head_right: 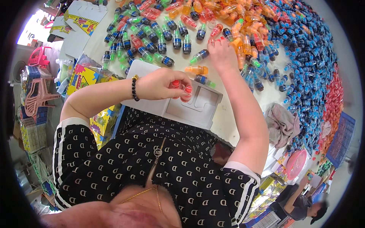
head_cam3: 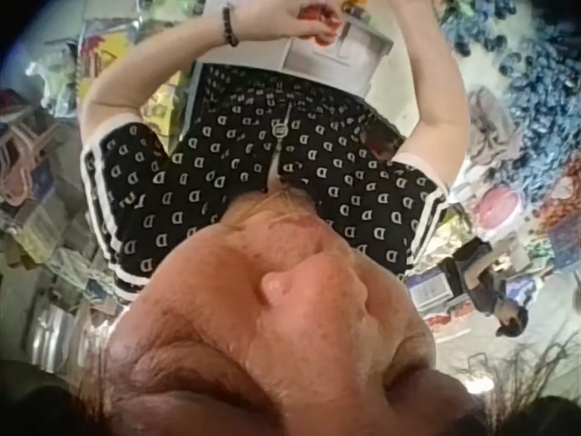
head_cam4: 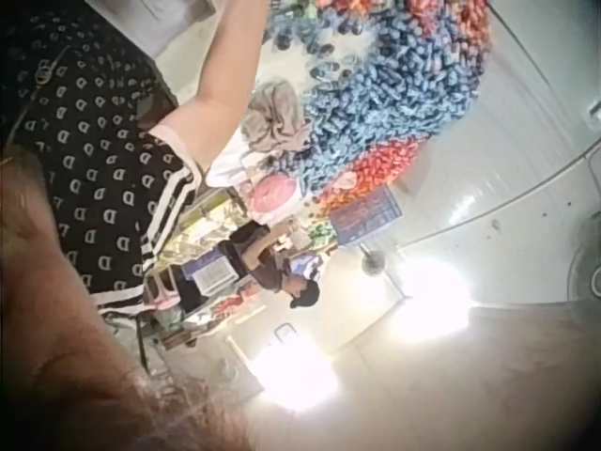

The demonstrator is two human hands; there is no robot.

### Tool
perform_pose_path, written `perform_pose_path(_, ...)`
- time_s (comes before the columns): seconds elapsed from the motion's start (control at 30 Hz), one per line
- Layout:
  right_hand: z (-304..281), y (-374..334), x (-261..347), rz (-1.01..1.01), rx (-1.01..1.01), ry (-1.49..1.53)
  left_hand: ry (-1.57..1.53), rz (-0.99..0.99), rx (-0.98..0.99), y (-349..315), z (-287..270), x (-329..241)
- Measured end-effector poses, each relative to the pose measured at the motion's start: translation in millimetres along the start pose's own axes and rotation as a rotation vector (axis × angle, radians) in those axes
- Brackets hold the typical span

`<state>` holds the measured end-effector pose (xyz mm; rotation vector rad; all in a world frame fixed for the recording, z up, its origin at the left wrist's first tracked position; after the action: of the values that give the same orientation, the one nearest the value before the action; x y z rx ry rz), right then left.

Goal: Packaging small colorful containers from a large pile into cardboard boxes with plastic trays.

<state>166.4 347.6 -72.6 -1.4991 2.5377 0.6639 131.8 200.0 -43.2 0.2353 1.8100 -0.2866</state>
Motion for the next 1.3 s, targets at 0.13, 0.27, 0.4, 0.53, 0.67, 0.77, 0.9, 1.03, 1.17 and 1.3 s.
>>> perform_pose_path(0.13,7.6,6.3,14.8,-0.109,-0.032,-0.04,0.12,0.064,0.036,0.1,3.0,-2.2)
perform_pose_path(0.27,-34.8,-0.2,5.2,-0.034,-0.139,0.214,0.201,0.09,0.002,-11.4,0.9,-2.3)
perform_pose_path(0.4,-97.7,-59.0,-28.1,0.319,-0.511,0.82,0.316,0.079,0.021,-23.2,8.3,-4.3)
perform_pose_path(0.53,-115.6,-128.0,26.5,0.288,-0.382,0.849,0.513,0.172,0.113,-36.1,39.1,-8.2)
perform_pose_path(0.67,-112.3,-172.6,88.1,0.108,-0.104,0.963,0.729,0.169,0.295,-58.9,78.5,5.9)
perform_pose_path(0.77,-109.2,-187.2,117.0,-0.001,0.035,1.115,0.581,-0.02,0.495,-80.5,104.4,17.5)
perform_pose_path(0.9,-109.0,-177.4,108.6,0.055,0.184,1.204,0.443,-0.107,0.549,-72.5,102.3,16.8)
perform_pose_path(1.03,-94.0,-185.9,110.2,0.243,0.351,1.284,0.534,-0.008,0.587,-69.0,111.5,42.8)
perform_pose_path(1.17,-92.3,-195.9,119.2,0.157,0.43,1.198,0.492,-0.167,0.931,-76.1,125.7,42.8)
perform_pose_path(1.3,-100.7,-194.2,119.1,0.107,0.399,1.26,0.348,-0.096,0.914,-85.6,127.3,42.7)
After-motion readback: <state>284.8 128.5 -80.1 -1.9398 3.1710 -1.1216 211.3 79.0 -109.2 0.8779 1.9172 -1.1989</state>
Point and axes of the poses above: each hand's wrist, its own y-axis towards the middle knuckle, its own z-axis out of the palm, x = y × z, the point moved 10 cm from there along y, towards the middle knuckle, and after that the axes turned 5 degrees about z, right-handed, at the moved point
